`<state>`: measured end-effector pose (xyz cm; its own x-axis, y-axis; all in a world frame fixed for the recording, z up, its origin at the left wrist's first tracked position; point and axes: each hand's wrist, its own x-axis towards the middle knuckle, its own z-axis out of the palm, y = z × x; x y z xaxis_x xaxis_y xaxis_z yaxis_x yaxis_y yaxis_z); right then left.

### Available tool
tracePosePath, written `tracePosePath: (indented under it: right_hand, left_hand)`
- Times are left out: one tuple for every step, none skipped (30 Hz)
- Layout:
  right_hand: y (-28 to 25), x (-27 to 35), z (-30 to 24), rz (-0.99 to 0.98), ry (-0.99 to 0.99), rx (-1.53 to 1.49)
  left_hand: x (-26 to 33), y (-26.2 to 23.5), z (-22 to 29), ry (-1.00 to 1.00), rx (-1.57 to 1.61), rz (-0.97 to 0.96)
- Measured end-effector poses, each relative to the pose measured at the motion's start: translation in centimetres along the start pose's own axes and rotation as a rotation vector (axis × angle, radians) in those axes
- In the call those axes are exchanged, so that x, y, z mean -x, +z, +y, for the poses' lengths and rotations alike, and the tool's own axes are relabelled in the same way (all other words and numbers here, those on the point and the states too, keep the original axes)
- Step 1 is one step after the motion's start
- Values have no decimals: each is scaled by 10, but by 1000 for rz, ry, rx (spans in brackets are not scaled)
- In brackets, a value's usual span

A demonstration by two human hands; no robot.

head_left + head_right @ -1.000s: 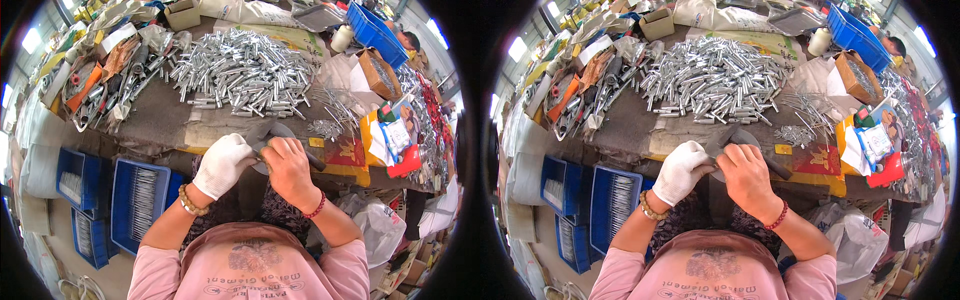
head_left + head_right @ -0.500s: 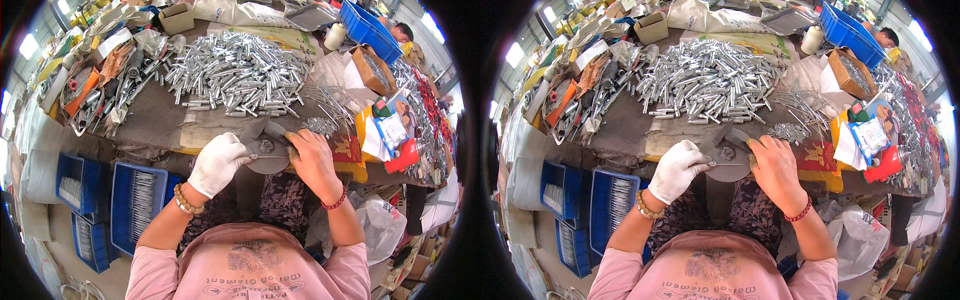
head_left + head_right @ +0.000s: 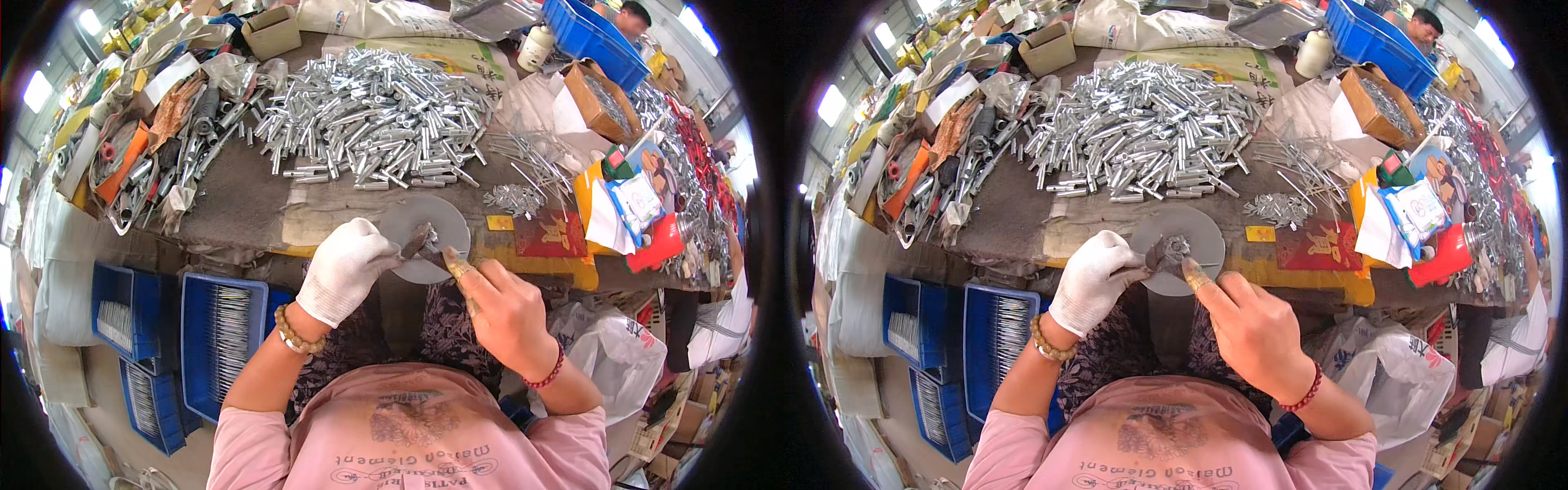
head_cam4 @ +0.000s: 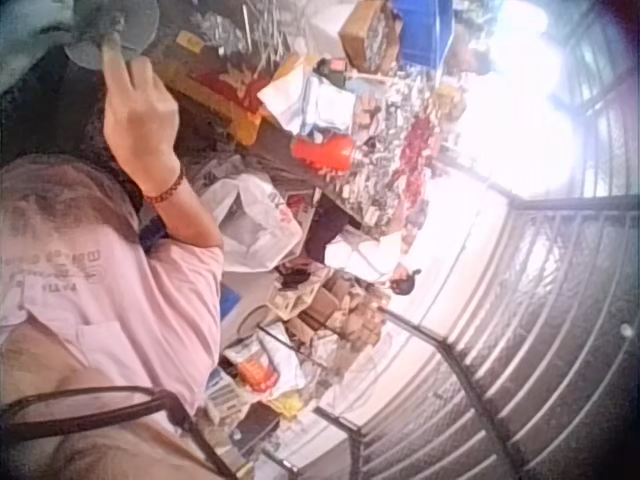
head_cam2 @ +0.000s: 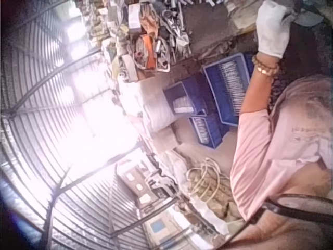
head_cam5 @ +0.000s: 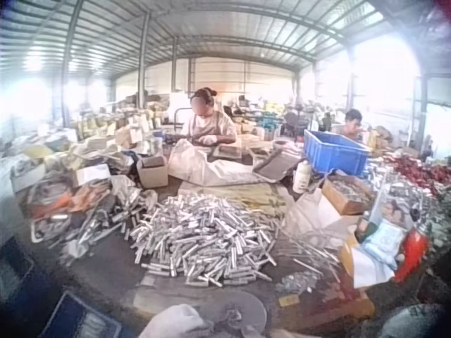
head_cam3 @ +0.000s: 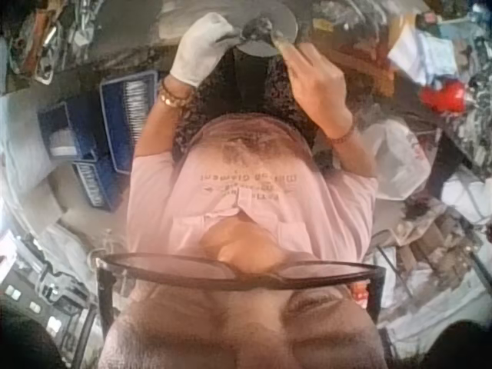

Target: The person assembles metal rods by fitting small metal pieces onto each rod and securing them on a metal anvil using a hand tool. The person then places the assembled rods into a blue plastic bin.

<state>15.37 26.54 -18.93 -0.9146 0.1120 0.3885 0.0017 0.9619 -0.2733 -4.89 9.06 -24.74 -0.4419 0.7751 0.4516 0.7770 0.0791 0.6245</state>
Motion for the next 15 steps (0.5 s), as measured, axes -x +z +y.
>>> tracePosePath:
  right_hand:
    - [-1, -1, 0, 1, 2, 0]
    - [-3, -3, 1, 10, -3, 12]
    - [-6, -4, 0, 18, -8, 23]
    - [-8, -4, -1, 18, -12, 20]
    - [-10, -4, -2, 114, -3, -28]
    - [-11, -4, -3, 210, 6, -77]
    - [-9, -2, -4, 210, 8, -76]
    - [-4, 0, -5, 104, 7, -25]
    - [2, 2, -5, -2, 7, 26]
    - [11, 1, -1, 46, -19, -17]
    - [10, 0, 1, 48, -20, -16]
    - [6, -2, 1, 37, -8, -40]
    - [3, -4, 0, 25, 4, -67]
    - [1, -5, -1, 24, 3, -70]
    - [-2, -7, -2, 127, 15, -144]
  left_hand:
    - [0, 0, -1, -9, 12, 3]
    - [0, 0, -1, -8, 12, 2]
    - [0, 0, 0, 2, 15, -4]
    - [1, -1, 1, 8, 14, -7]
    - [1, -1, 0, 4, 11, -5]
    - [1, 0, -2, 4, 12, -4]
    - [1, 0, -2, 8, 17, -6]
    - [1, 0, -1, 9, 18, -7]
    - [1, 0, 0, -13, 18, -15]
    - [1, -1, -1, -33, 16, -21]
    - [0, -1, -1, -32, 15, -20]
    - [0, 0, -2, -30, 5, -25]
    - [1, -1, -3, -32, -6, -31]
    - [1, -1, -3, -34, -8, -31]
    - [1, -2, -3, -44, 18, -32]
